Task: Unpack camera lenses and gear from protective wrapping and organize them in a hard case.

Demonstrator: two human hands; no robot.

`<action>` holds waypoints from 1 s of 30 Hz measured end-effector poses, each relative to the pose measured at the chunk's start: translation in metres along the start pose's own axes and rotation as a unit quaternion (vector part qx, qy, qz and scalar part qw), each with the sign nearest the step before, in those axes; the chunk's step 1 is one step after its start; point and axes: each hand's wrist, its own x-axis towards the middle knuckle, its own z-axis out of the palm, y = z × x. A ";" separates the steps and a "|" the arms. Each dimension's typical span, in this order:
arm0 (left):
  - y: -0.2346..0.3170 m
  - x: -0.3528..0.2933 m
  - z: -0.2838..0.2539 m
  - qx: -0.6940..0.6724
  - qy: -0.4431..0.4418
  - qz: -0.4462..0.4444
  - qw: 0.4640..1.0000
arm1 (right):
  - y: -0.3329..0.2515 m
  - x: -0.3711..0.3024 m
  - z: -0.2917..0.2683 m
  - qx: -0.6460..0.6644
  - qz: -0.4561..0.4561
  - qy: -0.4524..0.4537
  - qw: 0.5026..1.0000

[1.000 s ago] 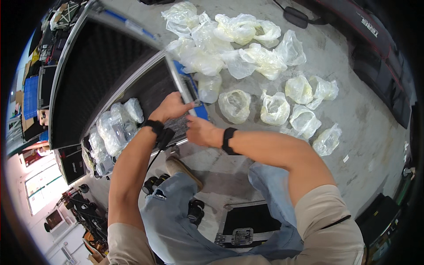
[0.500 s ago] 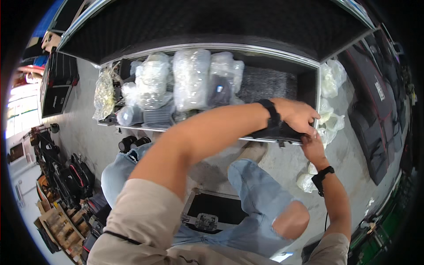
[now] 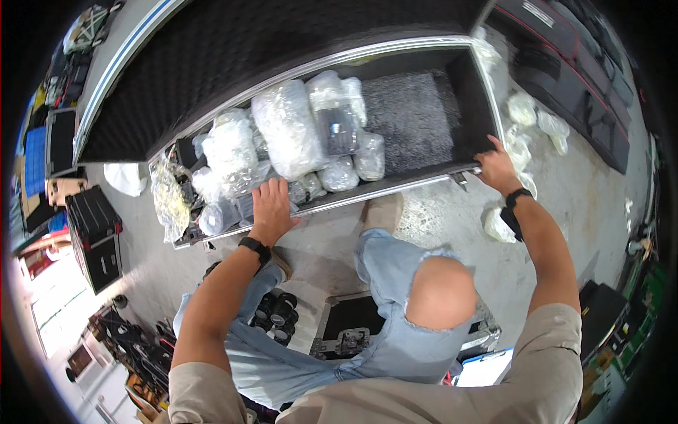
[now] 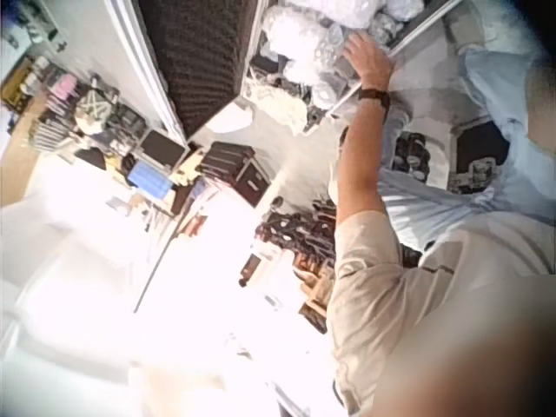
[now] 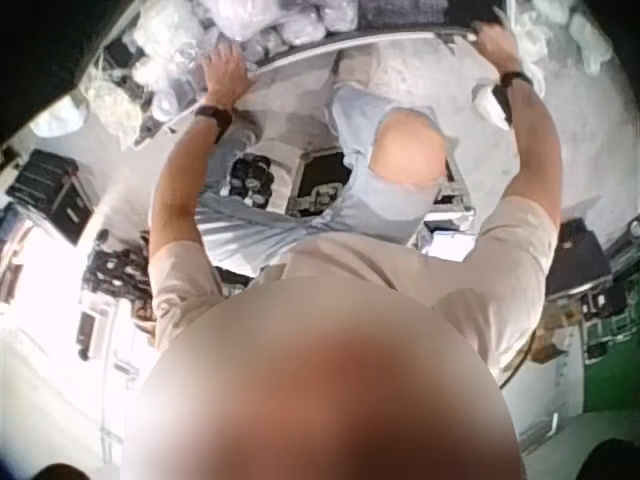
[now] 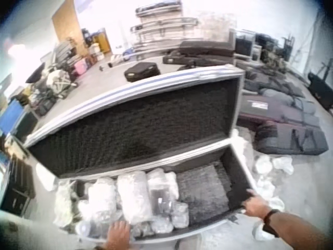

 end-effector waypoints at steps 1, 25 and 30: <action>0.007 0.002 0.005 0.047 -0.033 -0.030 0.998 | -0.005 0.000 -0.001 -0.010 0.007 -0.012 1.000; -0.030 -0.036 0.055 -0.323 0.258 -0.588 0.695 | -0.019 -0.007 -0.019 0.022 0.021 -0.029 0.999; -0.064 -0.033 0.096 -0.749 0.239 -0.560 0.260 | -0.014 0.024 -0.035 0.257 0.056 0.263 0.928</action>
